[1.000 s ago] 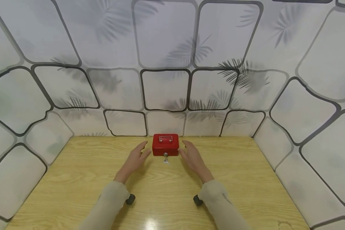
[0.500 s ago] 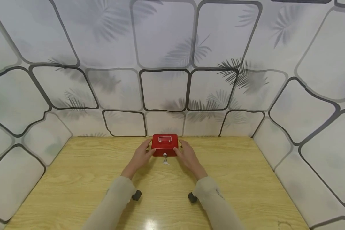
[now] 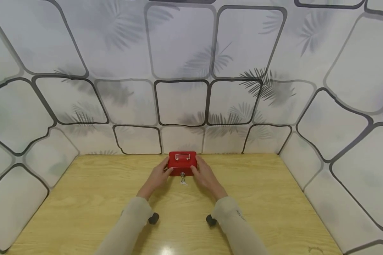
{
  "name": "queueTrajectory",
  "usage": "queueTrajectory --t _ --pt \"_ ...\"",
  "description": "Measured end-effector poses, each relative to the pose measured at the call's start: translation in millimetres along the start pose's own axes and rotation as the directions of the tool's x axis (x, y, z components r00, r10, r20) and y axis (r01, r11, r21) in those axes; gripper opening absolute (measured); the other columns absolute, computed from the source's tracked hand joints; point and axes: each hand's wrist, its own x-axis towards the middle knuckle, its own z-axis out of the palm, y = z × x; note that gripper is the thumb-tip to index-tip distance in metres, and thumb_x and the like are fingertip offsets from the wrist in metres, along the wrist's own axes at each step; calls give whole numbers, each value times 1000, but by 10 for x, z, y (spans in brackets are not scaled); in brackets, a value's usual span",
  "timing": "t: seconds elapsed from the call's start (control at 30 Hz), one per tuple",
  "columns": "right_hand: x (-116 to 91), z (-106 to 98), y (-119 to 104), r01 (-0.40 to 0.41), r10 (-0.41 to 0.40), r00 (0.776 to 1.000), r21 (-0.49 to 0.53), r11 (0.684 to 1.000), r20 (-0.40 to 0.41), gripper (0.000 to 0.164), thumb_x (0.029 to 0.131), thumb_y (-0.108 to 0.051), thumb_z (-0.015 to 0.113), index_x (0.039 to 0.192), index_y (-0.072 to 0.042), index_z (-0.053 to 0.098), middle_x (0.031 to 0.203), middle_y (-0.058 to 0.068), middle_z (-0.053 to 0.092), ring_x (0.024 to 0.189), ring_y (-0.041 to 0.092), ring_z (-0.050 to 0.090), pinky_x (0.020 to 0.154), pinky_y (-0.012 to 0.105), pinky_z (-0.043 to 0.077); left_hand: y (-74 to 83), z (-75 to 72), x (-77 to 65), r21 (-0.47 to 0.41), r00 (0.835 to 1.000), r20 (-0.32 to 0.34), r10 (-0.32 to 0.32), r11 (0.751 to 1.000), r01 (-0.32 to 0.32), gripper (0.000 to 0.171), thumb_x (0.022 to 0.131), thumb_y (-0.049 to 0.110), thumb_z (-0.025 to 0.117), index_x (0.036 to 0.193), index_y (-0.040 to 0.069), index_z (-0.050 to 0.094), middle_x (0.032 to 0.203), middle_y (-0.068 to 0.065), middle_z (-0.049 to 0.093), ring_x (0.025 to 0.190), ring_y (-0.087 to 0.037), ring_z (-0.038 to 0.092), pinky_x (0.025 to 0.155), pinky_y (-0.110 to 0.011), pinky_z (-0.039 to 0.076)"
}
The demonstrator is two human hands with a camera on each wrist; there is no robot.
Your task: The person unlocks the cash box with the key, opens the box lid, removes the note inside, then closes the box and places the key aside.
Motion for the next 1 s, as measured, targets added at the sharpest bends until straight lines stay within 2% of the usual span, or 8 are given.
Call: queueTrajectory --t 0.23,0.47,0.67,0.83,1.0 --pt "-8 5 30 5 -5 1000 19 1000 9 64 109 -19 54 158 10 26 159 28 37 143 43 42 116 57 35 11 5 26 11 1000 3 -20 1000 20 62 107 10 57 160 -5 28 160 -26 37 143 -38 45 115 -48 39" --pt "-13 -8 26 2 -1 999 -44 999 35 63 108 -17 55 156 13 28 159 30 35 145 45 37 118 57 32 5 -26 12 29 998 22 -65 997 65 63 107 14 57 161 -1 28 160 -22 38 144 -35 43 115 -47 39" --pt "-7 -20 -12 11 -2 998 -131 991 64 61 108 -16 56 155 14 30 156 32 38 140 46 44 114 56 39 7 -59 11 80 993 32 -111 991 109 63 106 16 61 160 0 33 160 -20 39 145 -34 43 116 -48 38" --pt "-18 -48 -58 -4 17 997 -154 988 81 62 108 -18 56 155 13 31 154 32 41 137 46 48 112 55 41 21 -87 19 92 992 43 -119 989 115 64 104 15 64 159 0 35 159 -20 40 144 -35 43 114 -48 41" --pt "-38 -82 -99 -25 41 995 -168 986 94 62 107 -18 59 154 13 34 152 33 44 135 44 51 110 54 43 18 -102 6 108 993 54 -109 989 103 63 103 15 65 157 -1 37 154 -23 47 137 -36 52 109 -47 47"
